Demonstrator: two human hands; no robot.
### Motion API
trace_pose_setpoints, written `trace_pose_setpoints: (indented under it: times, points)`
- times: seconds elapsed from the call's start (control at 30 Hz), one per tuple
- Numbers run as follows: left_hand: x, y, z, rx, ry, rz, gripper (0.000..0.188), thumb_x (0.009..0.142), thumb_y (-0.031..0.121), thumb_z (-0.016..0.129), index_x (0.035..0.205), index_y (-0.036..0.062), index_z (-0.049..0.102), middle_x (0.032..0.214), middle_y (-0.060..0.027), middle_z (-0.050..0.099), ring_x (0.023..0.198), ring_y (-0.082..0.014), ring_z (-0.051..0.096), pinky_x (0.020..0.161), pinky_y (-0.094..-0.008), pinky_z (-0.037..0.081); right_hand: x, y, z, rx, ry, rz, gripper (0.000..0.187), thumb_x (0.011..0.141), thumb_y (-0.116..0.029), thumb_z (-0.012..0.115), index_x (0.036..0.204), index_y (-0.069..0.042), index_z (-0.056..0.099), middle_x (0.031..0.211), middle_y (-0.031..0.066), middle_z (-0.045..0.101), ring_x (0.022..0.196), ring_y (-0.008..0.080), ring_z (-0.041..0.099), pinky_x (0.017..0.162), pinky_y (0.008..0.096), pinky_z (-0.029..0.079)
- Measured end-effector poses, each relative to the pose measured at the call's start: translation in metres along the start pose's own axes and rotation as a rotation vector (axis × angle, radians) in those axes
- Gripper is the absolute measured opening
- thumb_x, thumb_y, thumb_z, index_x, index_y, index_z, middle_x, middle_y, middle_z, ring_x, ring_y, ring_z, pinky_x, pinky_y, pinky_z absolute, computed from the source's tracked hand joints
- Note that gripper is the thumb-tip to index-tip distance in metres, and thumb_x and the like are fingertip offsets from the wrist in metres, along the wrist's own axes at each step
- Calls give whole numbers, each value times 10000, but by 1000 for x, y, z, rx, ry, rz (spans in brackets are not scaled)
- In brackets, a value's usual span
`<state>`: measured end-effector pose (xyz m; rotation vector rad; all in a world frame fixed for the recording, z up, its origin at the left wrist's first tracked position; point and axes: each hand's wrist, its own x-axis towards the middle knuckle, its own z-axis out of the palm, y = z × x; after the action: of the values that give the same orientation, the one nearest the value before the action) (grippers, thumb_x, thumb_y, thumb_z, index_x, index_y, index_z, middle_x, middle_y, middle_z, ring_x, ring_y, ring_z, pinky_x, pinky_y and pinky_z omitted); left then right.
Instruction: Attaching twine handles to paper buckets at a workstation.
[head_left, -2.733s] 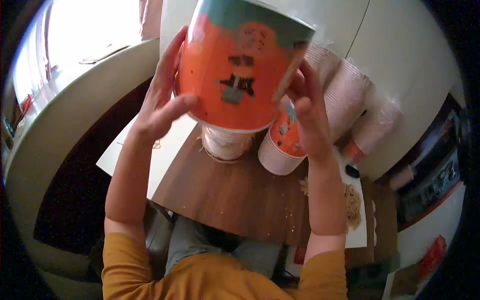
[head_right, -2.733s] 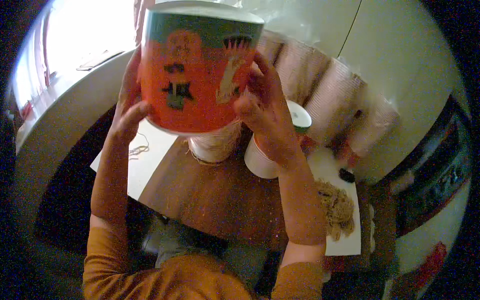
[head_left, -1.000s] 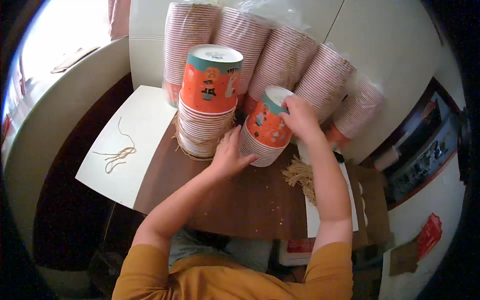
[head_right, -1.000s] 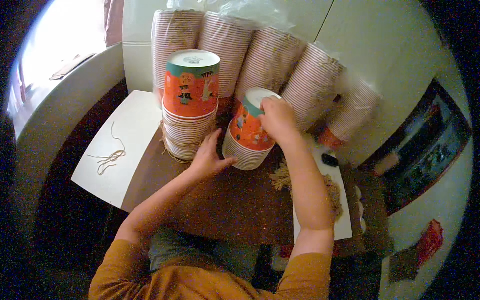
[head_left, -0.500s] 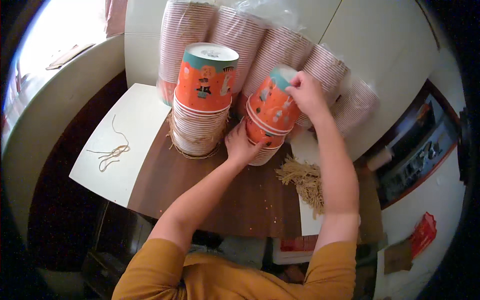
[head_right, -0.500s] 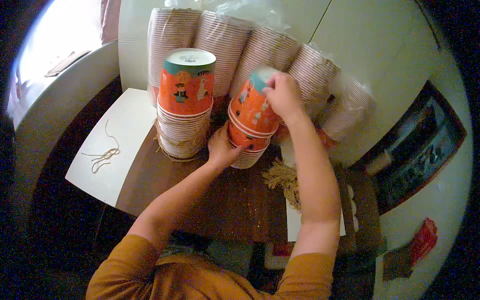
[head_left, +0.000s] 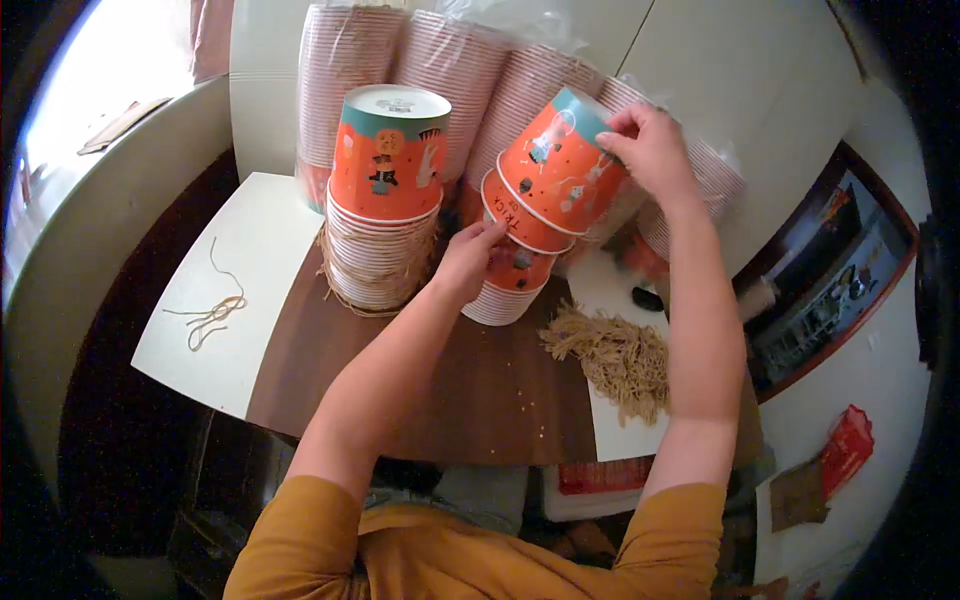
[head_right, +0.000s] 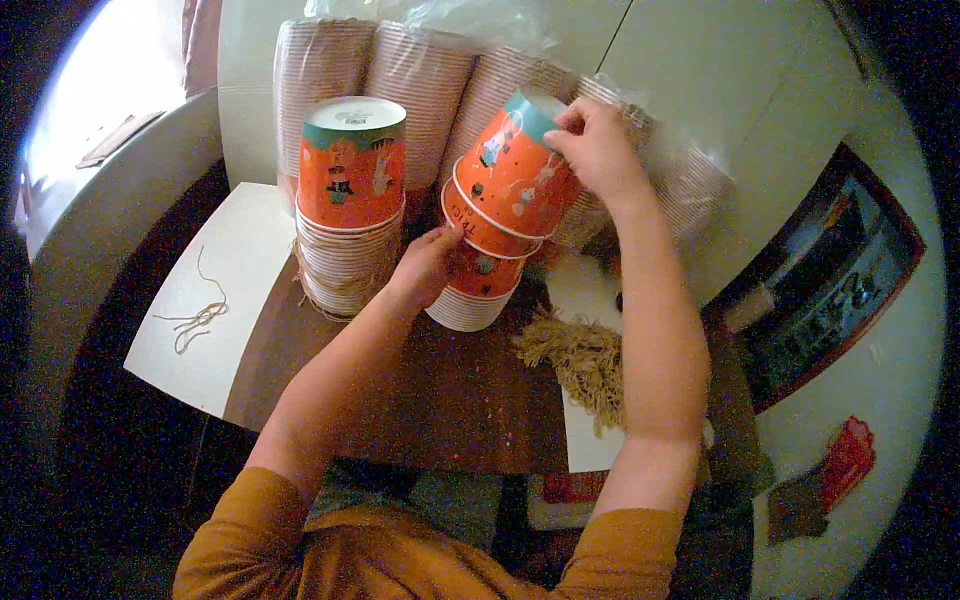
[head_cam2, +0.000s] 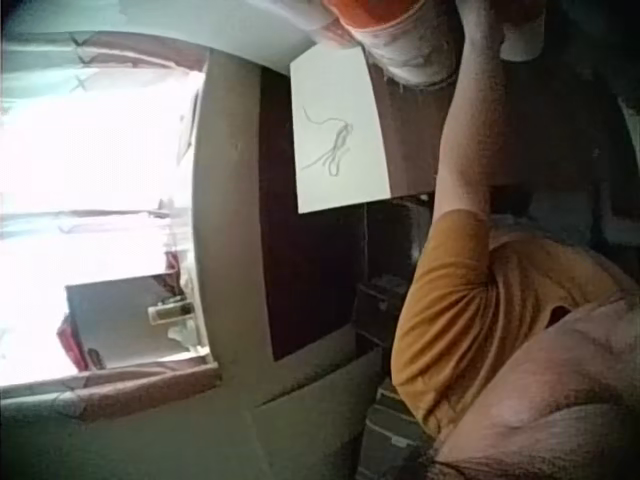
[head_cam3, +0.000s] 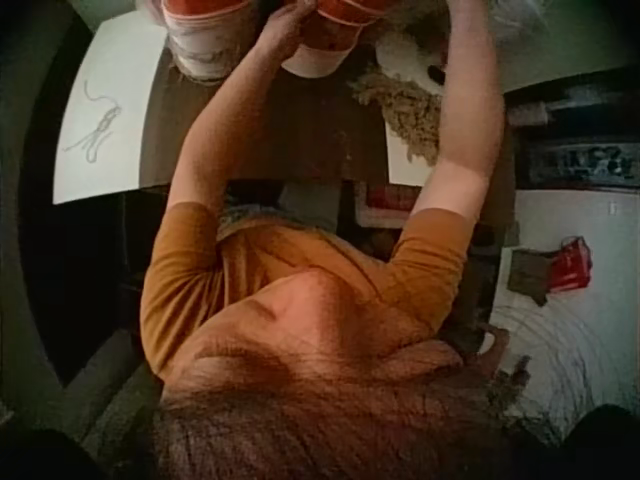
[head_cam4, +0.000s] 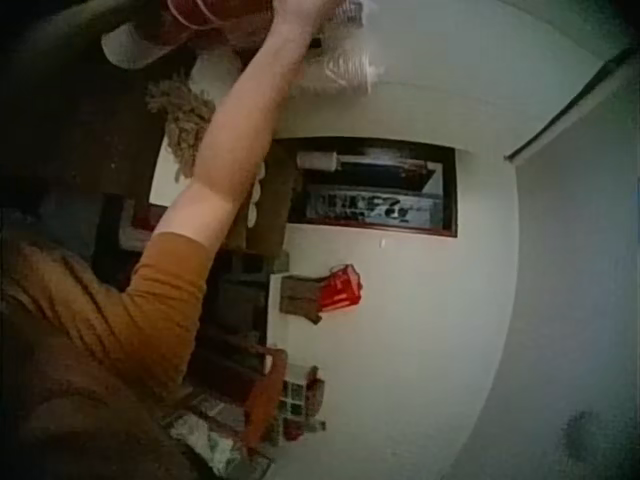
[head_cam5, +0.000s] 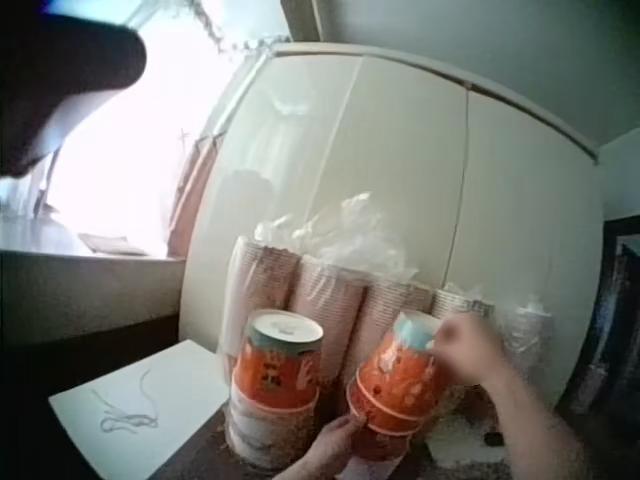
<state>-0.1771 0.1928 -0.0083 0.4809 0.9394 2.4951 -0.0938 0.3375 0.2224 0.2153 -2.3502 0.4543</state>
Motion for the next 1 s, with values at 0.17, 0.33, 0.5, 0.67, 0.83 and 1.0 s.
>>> trace_pose_setpoints:
  times: [0.17,0.33,0.5,0.67,0.83,1.0]
  points:
    - [2,-6,-15,170,79,-15,196,915,220,557,946,28,585,802,-62,639,681,-166,603,616,-294,486,-13,-24,-52,-66,288,-66,224,777,-187,701,902,-10,647,790,95,674,700,158,625,681,304,506]
    - [0,-15,-57,279,266,14,304,864,205,626,1056,-20,556,859,-70,622,739,-174,604,661,-282,500,-62,-33,-88,111,591,-21,219,809,-163,696,945,-6,624,861,48,634,775,124,573,729,257,467]
    - [-94,-5,16,614,159,470,514,745,187,742,1144,2,476,929,-64,552,726,-94,485,666,-263,443,-206,2,-47,565,834,398,177,831,-61,641,980,-31,551,865,3,558,765,105,508,679,237,425]
    - [-177,15,35,1278,-324,724,469,705,79,733,1128,59,533,1113,-149,544,810,-249,605,641,-334,491,-320,-28,96,1396,830,1068,173,843,-71,616,982,-89,514,952,34,590,840,142,558,714,269,490]
    - [-206,57,14,1419,-267,469,201,726,-59,602,905,33,598,864,-126,579,727,-291,585,615,-337,486,-363,2,103,1193,-128,1003,274,857,-81,628,1120,-45,562,1025,76,629,872,187,619,767,301,517]
    - [-220,78,-3,1532,-308,354,166,707,-43,609,850,39,584,841,-118,568,751,-300,569,642,-356,474,-303,107,37,32,54,641,126,828,-154,638,889,-44,645,853,96,648,775,221,611,717,334,485]
